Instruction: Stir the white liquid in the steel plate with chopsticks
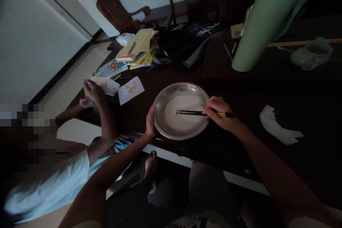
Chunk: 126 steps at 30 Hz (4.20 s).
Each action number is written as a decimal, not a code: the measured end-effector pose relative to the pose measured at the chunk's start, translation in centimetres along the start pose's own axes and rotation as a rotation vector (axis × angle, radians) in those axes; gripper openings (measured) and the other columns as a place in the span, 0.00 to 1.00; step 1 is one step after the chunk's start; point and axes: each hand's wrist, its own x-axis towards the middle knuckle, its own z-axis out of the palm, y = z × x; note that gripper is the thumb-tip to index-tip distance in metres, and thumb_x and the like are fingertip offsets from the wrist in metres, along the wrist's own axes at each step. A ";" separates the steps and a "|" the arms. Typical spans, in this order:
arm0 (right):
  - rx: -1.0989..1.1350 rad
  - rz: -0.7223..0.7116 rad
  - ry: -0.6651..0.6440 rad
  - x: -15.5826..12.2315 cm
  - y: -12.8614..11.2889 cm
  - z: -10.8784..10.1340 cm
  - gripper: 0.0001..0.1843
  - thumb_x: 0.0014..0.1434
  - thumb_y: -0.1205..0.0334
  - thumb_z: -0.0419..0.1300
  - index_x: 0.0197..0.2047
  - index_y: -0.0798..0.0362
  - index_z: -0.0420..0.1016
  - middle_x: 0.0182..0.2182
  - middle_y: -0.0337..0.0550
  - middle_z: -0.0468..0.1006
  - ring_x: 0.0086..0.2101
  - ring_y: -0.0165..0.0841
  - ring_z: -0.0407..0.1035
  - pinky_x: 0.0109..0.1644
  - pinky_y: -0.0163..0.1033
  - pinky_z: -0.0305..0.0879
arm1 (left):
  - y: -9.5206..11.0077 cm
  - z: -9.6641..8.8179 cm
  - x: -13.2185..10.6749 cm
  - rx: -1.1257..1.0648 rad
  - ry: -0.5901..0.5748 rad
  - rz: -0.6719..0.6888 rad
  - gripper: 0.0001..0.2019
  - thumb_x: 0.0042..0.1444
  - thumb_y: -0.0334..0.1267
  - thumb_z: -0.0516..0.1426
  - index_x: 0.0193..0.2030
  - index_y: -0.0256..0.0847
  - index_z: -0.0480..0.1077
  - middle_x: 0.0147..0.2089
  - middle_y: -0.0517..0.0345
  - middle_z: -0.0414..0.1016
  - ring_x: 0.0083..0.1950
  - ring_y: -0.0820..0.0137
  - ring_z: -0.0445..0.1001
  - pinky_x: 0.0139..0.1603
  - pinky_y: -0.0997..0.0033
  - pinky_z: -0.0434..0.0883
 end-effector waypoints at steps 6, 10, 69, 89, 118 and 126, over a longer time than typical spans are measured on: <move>0.062 0.012 0.202 0.1 0.7 -1.0 0.26 0.72 0.47 0.55 0.23 0.45 0.75 0.24 0.42 0.73 0.31 0.39 0.71 0.39 0.50 0.66 | -0.1 -0.1 0.0 -0.001 -0.014 0.019 0.26 0.59 0.64 0.59 0.54 0.52 0.81 0.62 0.58 0.82 0.71 0.46 0.71 0.75 0.49 0.69; 0.093 0.009 0.067 0.1 0.2 -0.6 0.25 0.72 0.47 0.56 0.24 0.44 0.77 0.24 0.40 0.75 0.31 0.37 0.71 0.38 0.49 0.67 | -0.1 -0.1 -0.1 0.018 -0.032 0.030 0.25 0.64 0.61 0.57 0.56 0.48 0.81 0.62 0.59 0.82 0.73 0.48 0.70 0.74 0.54 0.69; 0.089 -0.010 0.050 0.1 0.0 -0.4 0.23 0.72 0.51 0.56 0.25 0.46 0.77 0.25 0.39 0.74 0.29 0.35 0.70 0.38 0.47 0.64 | -0.2 -0.1 0.0 0.001 -0.024 0.027 0.23 0.64 0.59 0.58 0.54 0.47 0.80 0.61 0.56 0.82 0.71 0.50 0.72 0.72 0.56 0.70; 0.077 0.018 0.194 0.1 0.1 -1.2 0.25 0.72 0.50 0.56 0.24 0.46 0.77 0.25 0.41 0.72 0.32 0.37 0.70 0.35 0.45 0.66 | 0.0 0.2 0.0 0.003 0.006 0.037 0.25 0.60 0.63 0.60 0.52 0.47 0.82 0.60 0.52 0.83 0.68 0.49 0.75 0.70 0.54 0.73; 0.091 0.018 -0.023 0.1 -0.8 -0.2 0.20 0.70 0.50 0.59 0.26 0.45 0.78 0.26 0.40 0.76 0.31 0.36 0.72 0.37 0.46 0.69 | 0.5 0.6 -0.1 0.026 0.025 -0.004 0.22 0.60 0.62 0.59 0.48 0.50 0.82 0.58 0.55 0.84 0.72 0.50 0.70 0.72 0.55 0.72; 0.094 0.010 0.153 0.0 -0.3 -1.2 0.25 0.73 0.53 0.55 0.24 0.46 0.77 0.25 0.40 0.72 0.30 0.35 0.70 0.35 0.45 0.66 | 0.1 0.3 -0.1 0.004 0.006 0.019 0.21 0.61 0.61 0.60 0.50 0.50 0.81 0.59 0.57 0.83 0.71 0.51 0.72 0.72 0.55 0.71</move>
